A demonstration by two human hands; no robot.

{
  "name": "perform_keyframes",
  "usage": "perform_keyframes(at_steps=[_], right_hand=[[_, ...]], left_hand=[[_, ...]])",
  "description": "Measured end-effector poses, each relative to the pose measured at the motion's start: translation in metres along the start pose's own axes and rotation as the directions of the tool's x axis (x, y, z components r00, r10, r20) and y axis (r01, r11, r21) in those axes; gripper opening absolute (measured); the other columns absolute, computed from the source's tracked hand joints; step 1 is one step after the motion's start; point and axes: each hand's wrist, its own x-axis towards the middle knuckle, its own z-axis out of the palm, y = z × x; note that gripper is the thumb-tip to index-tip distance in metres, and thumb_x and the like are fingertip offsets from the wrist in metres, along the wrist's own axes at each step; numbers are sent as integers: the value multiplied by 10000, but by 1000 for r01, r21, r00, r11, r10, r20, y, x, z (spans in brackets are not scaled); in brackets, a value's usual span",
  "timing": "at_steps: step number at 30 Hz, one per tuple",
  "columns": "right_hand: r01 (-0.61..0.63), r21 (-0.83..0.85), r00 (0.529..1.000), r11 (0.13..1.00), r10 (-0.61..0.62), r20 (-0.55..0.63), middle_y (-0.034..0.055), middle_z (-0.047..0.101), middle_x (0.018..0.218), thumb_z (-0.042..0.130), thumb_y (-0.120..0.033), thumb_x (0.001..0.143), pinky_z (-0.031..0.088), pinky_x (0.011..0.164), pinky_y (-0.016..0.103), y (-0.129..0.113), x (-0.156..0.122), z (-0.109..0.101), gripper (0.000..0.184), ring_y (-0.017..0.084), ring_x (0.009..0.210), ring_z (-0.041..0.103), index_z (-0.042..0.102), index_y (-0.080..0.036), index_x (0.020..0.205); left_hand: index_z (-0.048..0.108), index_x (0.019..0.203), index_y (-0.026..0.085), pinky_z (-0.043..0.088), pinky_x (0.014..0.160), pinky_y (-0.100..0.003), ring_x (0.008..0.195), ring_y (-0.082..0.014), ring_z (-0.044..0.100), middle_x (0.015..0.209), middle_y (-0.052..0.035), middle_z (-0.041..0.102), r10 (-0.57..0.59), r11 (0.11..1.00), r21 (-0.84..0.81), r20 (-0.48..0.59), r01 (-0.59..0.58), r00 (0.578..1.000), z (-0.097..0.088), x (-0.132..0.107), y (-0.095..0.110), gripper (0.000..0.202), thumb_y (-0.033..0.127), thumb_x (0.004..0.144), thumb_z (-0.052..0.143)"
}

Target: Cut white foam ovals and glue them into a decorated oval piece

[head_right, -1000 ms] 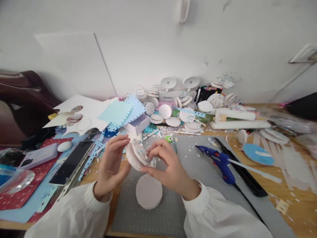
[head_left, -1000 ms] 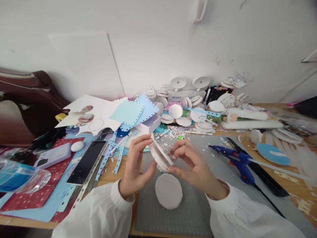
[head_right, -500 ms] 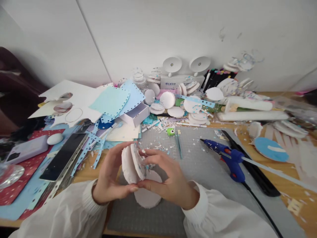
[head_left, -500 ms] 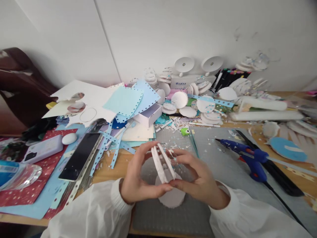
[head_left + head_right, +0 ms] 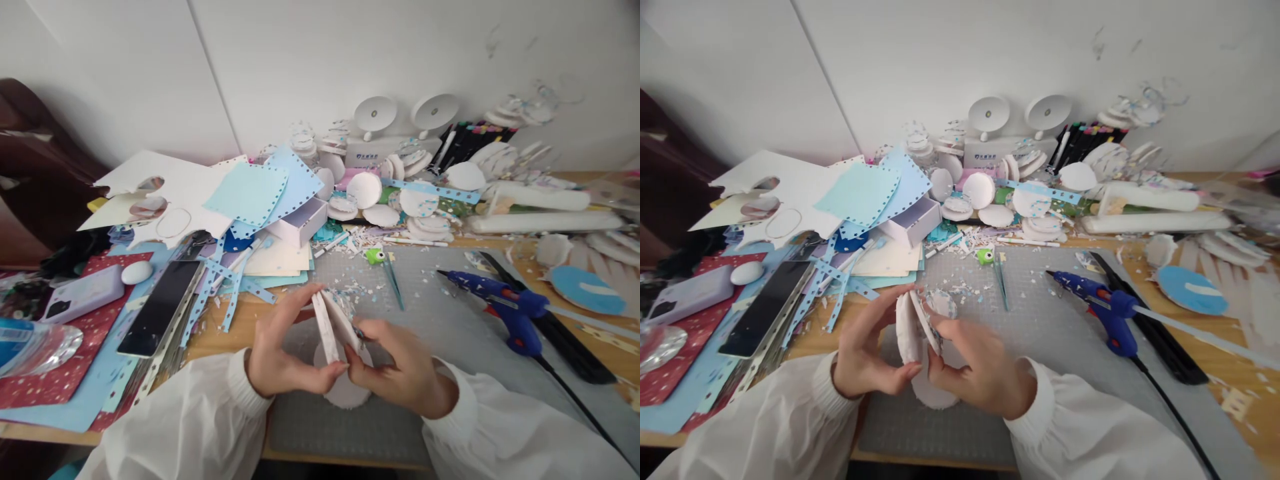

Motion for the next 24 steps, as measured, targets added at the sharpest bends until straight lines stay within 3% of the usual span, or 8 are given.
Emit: perform_keyframes(at_steps=[11, 24], right_hand=[[-69, 66, 998, 995, 68, 15, 28, 729, 947, 584, -198, 794, 565, 656, 264, 0, -6, 2, 285, 192, 759, 710, 532, -253, 1068], [-99, 64, 995, 993, 97, 31, -19, 712, 861, 592, -161, 780, 549, 632, 241, 0, -9, 2, 282, 144, 632, 677, 499, -270, 1022]], left_hand=[[487, 1300, 183, 584, 812, -361, 974, -285, 656, 1153, -136, 632, 30, 999, 32, -18, -30, 999, -1, 1, 1, 803, 267, 551, 763], [498, 1300, 176, 590, 797, -377, 976, -296, 650, 1169, -133, 626, 57, 998, 25, -28, -56, 998, -2, -1, -1, 818, 279, 527, 746]])
